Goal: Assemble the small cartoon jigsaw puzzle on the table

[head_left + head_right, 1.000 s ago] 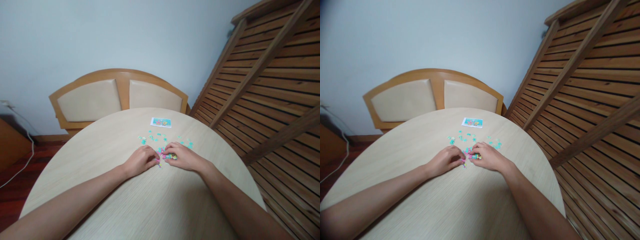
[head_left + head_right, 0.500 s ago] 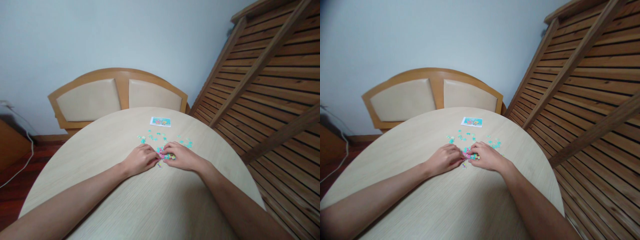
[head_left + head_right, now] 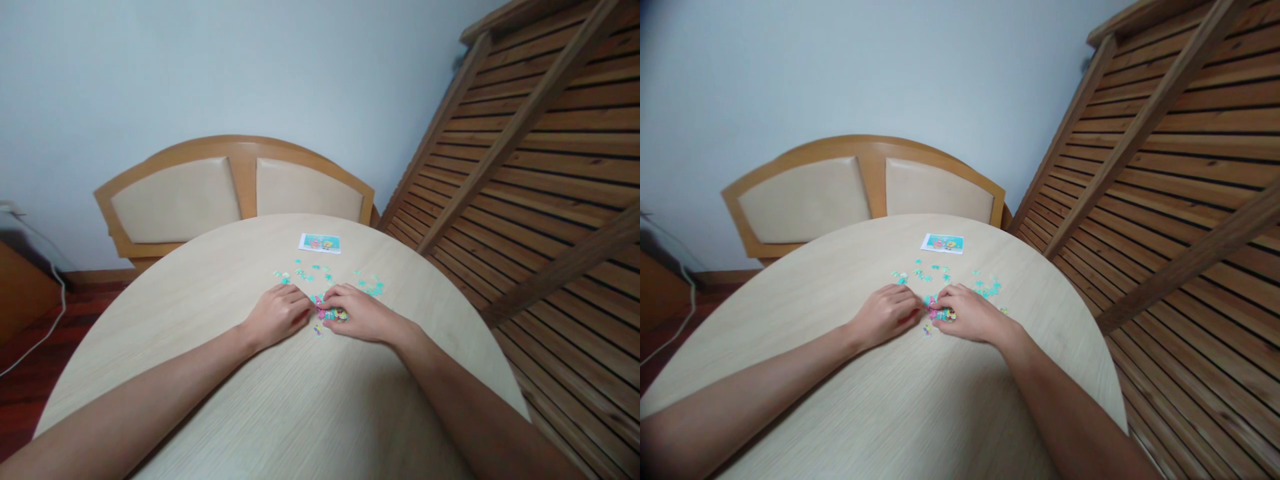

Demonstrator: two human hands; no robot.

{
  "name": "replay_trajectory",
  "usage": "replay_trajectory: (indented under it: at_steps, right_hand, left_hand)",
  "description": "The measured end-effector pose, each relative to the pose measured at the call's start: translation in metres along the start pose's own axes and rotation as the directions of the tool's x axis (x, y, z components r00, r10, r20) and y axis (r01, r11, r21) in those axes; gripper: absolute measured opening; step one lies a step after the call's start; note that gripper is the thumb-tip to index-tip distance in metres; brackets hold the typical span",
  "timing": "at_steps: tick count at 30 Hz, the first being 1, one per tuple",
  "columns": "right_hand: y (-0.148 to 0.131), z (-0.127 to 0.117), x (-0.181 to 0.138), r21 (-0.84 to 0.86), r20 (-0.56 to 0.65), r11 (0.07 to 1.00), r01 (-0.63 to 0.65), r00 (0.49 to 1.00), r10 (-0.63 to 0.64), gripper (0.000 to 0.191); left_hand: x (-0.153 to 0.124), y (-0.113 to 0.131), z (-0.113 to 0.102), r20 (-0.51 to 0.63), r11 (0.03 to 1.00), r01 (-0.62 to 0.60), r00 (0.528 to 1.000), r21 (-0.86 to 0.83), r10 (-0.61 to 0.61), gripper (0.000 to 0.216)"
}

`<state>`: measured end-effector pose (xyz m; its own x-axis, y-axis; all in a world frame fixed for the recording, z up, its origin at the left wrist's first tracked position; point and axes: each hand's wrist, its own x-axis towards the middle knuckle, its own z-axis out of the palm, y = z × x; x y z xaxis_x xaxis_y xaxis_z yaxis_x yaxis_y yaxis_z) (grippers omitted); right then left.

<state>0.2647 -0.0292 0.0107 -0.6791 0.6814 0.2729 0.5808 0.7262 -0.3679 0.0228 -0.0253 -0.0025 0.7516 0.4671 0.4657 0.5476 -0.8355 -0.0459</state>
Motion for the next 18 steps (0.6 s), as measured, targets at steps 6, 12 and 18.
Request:
replay_trajectory:
  at_steps: [6,12,18]
  right_hand:
    - [-0.0021,-0.0003,0.0004,-0.005,0.016,1.000,-0.005,1.000,0.005,0.026]
    - [-0.0014,0.0005,0.0005,0.001,0.011,1.000,-0.001,1.000,0.001,0.025]
    - [-0.0004,-0.0002,-0.0004,-0.005,0.017,1.000,0.008,1.000,-0.007,0.026]
  left_hand:
    - [0.0010,-0.0003,0.0004,0.000,1.000,-0.018,1.000,0.015,0.018,0.017]
    - [0.0027,0.0012,0.0002,0.000,0.999,-0.048,0.999,0.002,0.048,0.024]
    - [0.0012,0.0011,0.0006,0.015,0.998,-0.061,0.998,-0.005,0.061,0.024]
